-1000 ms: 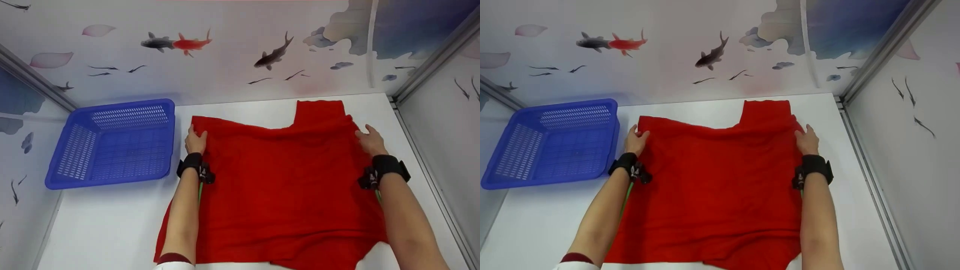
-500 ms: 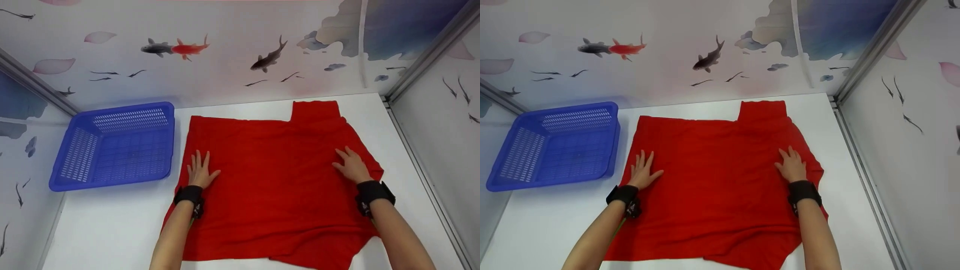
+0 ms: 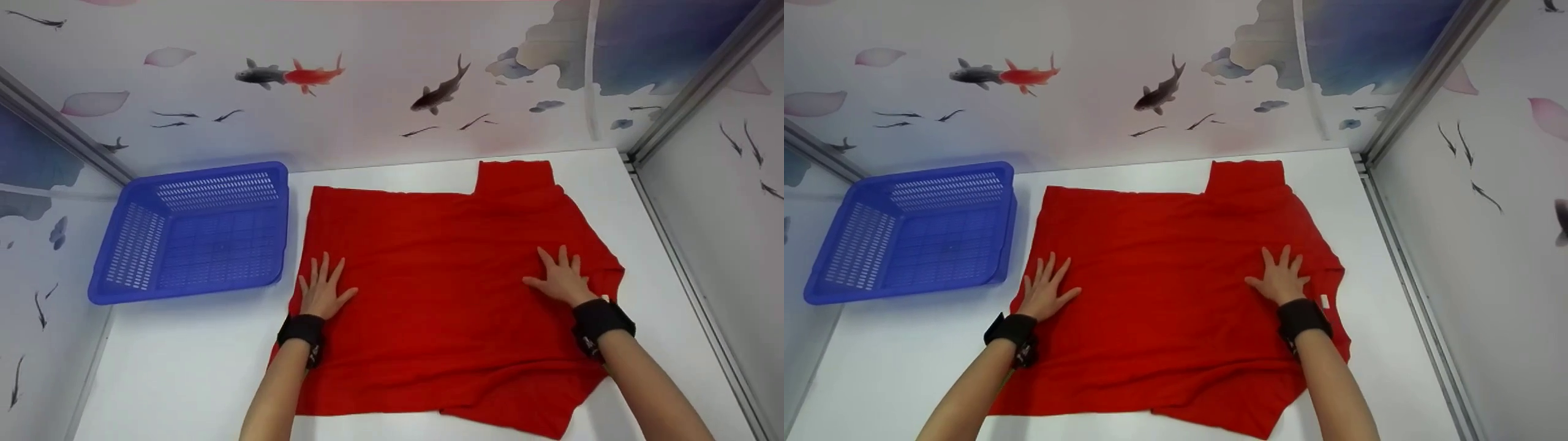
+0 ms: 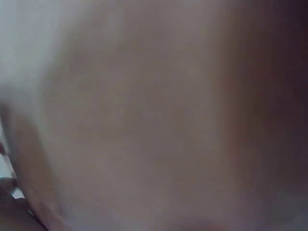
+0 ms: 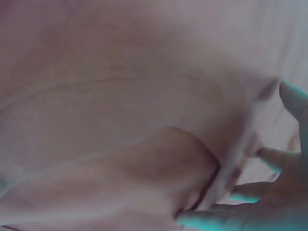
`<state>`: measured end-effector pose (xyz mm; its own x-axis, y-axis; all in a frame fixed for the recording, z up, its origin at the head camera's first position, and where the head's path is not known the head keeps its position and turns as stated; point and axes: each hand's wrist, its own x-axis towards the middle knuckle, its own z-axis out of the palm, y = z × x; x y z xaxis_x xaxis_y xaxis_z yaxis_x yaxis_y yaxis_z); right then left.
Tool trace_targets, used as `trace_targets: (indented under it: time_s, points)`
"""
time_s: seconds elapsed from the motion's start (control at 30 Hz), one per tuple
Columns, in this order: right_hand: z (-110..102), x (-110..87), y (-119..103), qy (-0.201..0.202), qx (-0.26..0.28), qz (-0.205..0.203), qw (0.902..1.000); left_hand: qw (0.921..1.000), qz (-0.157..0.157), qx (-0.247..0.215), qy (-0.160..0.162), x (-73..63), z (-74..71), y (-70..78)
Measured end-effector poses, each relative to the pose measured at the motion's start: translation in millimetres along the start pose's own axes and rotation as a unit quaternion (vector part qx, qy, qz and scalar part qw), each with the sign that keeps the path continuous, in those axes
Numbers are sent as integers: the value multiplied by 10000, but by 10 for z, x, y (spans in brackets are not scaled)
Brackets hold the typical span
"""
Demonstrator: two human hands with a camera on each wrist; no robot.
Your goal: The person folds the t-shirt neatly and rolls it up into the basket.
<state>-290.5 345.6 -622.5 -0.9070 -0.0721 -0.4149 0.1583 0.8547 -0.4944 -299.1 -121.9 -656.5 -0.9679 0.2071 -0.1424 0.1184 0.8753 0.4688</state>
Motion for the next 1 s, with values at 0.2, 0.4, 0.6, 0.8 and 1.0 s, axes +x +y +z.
trace_targets:
  time_s: [0.2,0.4,0.6,0.8,1.0]
  points:
    - [-96,155,21,-151,191,-91,9997,9985,-546,7,-52,-24,5,79]
    - [-140,189,31,-18,112,-125,9999,9974,-673,-147,-195,-1,-73,151]
    - [42,-201,48,607,206,-444,9970,9985,128,-534,61,-319,-99,91]
    - [358,-874,213,1162,-50,-255,9929,9970,713,11,308,-918,-4,-111]
    - [506,-1016,472,994,-64,-110,9950,9984,493,250,132,-1125,127,-272]
